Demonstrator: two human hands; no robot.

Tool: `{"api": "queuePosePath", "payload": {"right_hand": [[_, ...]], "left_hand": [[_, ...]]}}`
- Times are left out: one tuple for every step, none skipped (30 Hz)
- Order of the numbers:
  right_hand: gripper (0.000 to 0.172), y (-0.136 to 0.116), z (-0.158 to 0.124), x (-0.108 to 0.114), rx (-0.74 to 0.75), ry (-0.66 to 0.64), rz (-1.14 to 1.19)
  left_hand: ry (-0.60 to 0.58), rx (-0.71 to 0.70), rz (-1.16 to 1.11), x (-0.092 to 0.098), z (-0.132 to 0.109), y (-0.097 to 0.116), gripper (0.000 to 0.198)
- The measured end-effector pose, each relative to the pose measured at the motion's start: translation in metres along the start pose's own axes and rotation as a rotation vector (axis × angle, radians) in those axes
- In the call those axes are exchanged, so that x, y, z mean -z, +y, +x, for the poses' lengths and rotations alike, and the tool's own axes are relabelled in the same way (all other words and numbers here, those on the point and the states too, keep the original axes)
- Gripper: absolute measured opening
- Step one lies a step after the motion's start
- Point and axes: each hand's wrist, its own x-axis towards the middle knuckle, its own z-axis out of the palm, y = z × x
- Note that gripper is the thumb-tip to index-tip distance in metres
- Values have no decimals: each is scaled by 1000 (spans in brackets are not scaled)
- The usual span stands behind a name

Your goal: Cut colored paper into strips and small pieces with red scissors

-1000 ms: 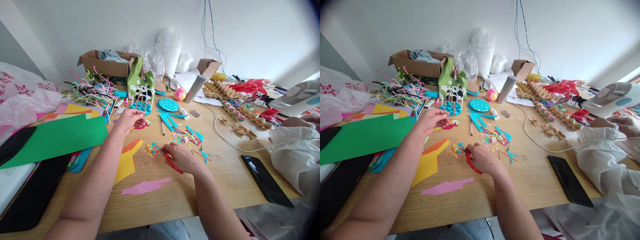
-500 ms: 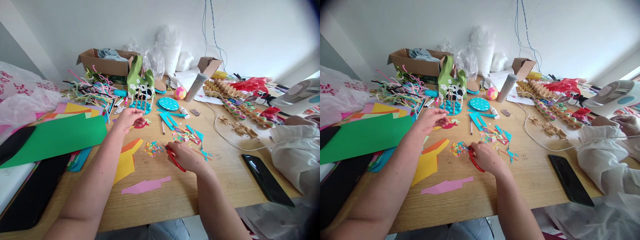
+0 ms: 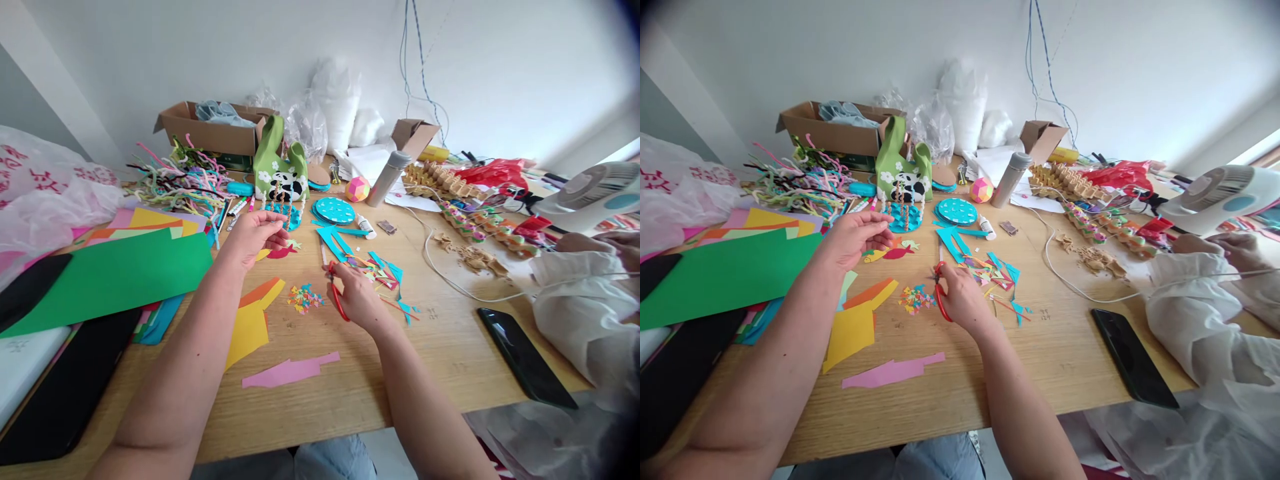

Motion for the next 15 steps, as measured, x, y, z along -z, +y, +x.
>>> {"api": "queuePosePath", "payload": {"right_hand": [[3,2,1,0,-63,100,2],[15,2,1,1,-134,192,19],[25,2,1,1,-207,269,56],[33,0,0,1,-271,322,116],[37,-4,-1,-1,-320,351,198],[39,-9,-2,-3,-347,358,295],[40,-15,-4,-6,-355,346,398],[40,-23,-6,-9,-347,320,496],[40,-31,-8,-13,-333,282,569],[39,-41,-9,-16,-318,242,643],[37,-50,-10,-18,-317,191,734],[35,-58,-11,-19,-331,140,842],[35,-65,-11,-20,-356,67,945],[35,-72,-11,-20,-382,12,1041],[36,-76,-11,-20,-402,-25,1092]], "left_hand": [[-1,-15,3,-2,-2,2,14],[-16,-27,20,-4,-4,4,18],[-51,-36,50,-7,-7,4,22],[-104,-42,91,-10,-12,3,27],[-186,-44,150,-14,-18,1,33],[-266,-35,195,-18,-25,-3,40],[-327,-21,214,-22,-33,-9,51],[-389,11,219,-25,-43,-16,65],[-456,49,207,-28,-53,-24,78],[-476,53,164,-31,-63,-33,85],[-463,49,107,-33,-73,-41,89],[-458,51,44,-34,-83,-48,89],[-470,63,-16,-35,-91,-55,88],[-453,77,-66,-35,-98,-59,83],[-421,101,-86,-35,-104,-63,78]]}}
